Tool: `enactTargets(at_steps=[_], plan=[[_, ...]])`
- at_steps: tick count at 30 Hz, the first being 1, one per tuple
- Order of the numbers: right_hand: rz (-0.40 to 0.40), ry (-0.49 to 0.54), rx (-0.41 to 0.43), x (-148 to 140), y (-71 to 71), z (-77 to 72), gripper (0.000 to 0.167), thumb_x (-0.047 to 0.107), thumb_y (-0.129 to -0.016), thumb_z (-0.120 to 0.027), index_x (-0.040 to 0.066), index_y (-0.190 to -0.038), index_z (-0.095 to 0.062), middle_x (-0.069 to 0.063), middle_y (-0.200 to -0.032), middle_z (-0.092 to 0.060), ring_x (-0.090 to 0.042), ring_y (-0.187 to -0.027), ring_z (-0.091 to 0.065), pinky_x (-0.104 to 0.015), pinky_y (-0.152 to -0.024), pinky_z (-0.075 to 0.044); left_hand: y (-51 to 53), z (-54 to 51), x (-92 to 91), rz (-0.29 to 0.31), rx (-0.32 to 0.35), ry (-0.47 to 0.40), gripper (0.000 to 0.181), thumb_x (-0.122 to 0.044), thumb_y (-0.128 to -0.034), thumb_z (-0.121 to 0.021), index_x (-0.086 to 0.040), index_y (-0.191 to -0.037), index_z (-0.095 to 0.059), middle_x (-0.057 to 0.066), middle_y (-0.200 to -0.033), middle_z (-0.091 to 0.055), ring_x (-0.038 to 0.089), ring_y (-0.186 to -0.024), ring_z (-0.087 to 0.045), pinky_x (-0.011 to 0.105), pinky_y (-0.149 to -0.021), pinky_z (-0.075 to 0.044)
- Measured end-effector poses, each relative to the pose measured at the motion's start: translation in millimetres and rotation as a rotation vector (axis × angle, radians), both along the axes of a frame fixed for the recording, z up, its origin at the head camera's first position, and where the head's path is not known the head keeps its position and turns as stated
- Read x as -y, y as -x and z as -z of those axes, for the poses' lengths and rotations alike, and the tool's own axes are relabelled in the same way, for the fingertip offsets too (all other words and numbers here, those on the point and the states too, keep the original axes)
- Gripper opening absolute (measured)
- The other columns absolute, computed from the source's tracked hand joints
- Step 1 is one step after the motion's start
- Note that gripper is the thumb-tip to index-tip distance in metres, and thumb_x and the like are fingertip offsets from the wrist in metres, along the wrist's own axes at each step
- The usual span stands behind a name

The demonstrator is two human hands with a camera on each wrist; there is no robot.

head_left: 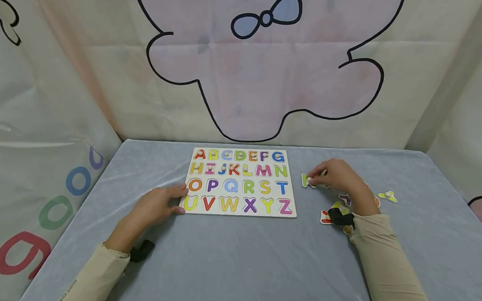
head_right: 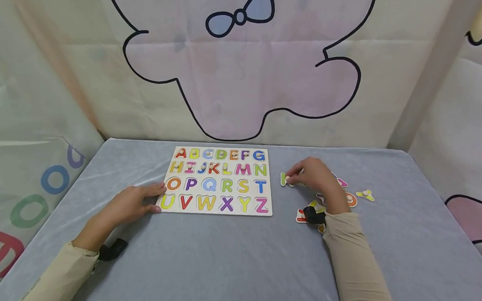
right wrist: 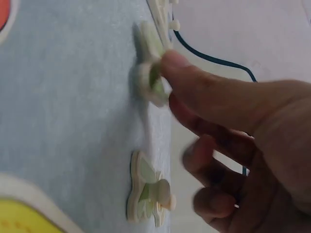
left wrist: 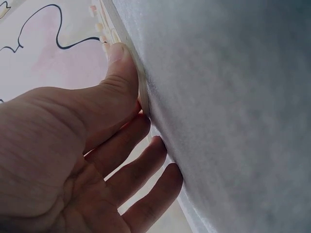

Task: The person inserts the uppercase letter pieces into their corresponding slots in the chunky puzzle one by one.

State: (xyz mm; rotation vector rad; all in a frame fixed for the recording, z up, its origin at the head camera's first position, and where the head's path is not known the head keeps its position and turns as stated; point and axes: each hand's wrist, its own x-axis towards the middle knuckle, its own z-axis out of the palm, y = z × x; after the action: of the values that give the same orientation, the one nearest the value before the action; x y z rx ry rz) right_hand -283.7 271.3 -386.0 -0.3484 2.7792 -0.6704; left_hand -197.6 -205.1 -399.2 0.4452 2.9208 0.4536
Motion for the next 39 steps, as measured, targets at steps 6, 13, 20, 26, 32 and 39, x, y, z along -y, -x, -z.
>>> enactTargets(at_steps=[6,13,20,26,32,39], plan=[[-0.006,-0.003,0.029,3,1.1,3.1,0.023,0.025,-0.087,-0.078,0.013,-0.107,-0.079,-0.011,-0.111,-0.076,-0.020,-0.091,-0.056,-0.027,-0.070,-0.042,0.3,-0.2,0.9,0.007,-0.007,0.005,0.064,-0.025,-0.0822,-0.080,-0.009,-0.140,-0.057,0.012,-0.148,-0.052,0.037,-0.135,-0.052,0.053,-0.104,-0.045],[-0.063,-0.046,-0.043,5,1.1,-2.5,0.016,0.020,-0.087,-0.077,0.013,-0.101,-0.080,-0.005,-0.101,-0.077,-0.017,-0.083,-0.056,-0.028,-0.069,-0.042,1.6,-0.3,2.2,-0.006,0.003,0.012,0.065,-0.026,-0.0821,-0.080,-0.010,-0.141,-0.056,0.012,-0.149,-0.051,0.037,-0.136,-0.051,0.053,-0.105,-0.045],[-0.027,-0.046,-0.097,25,-4.8,-24.2,0.019,0.021,-0.090,-0.075,0.011,-0.105,-0.079,-0.004,-0.097,-0.077,-0.017,-0.077,-0.054,-0.029,-0.065,-0.042,2.1,2.8,2.0,0.004,0.009,-0.009,0.065,-0.025,-0.0817,-0.081,-0.009,-0.140,-0.057,0.012,-0.148,-0.052,0.034,-0.137,-0.050,0.052,-0.106,-0.045],[0.060,0.002,-0.056,68,3.1,-36.3,0.022,0.023,-0.092,-0.072,0.012,-0.110,-0.077,-0.009,-0.107,-0.073,-0.025,-0.092,-0.055,-0.035,-0.073,-0.047,2.8,1.9,1.5,-0.008,0.004,0.006,0.065,-0.025,-0.0815,-0.081,-0.010,-0.140,-0.057,0.011,-0.149,-0.052,0.034,-0.137,-0.051,0.052,-0.105,-0.045],[0.075,-0.043,-0.044,86,12.3,-26.9,0.019,0.022,-0.093,-0.071,0.012,-0.108,-0.077,-0.008,-0.110,-0.073,-0.024,-0.092,-0.057,-0.034,-0.074,-0.048,3.9,1.4,0.5,0.006,0.002,-0.005,0.065,-0.025,-0.0817,-0.081,-0.008,-0.140,-0.057,0.011,-0.148,-0.052,0.033,-0.138,-0.050,0.051,-0.106,-0.045],[0.112,-0.073,-0.020,85,20.5,-10.3,0.018,0.022,-0.092,-0.072,0.013,-0.107,-0.078,-0.007,-0.109,-0.074,-0.023,-0.088,-0.056,-0.033,-0.072,-0.046,3.0,1.7,1.6,0.008,-0.006,0.002,0.064,-0.025,-0.0814,-0.081,-0.009,-0.139,-0.058,0.011,-0.147,-0.053,0.033,-0.137,-0.051,0.052,-0.105,-0.045]])
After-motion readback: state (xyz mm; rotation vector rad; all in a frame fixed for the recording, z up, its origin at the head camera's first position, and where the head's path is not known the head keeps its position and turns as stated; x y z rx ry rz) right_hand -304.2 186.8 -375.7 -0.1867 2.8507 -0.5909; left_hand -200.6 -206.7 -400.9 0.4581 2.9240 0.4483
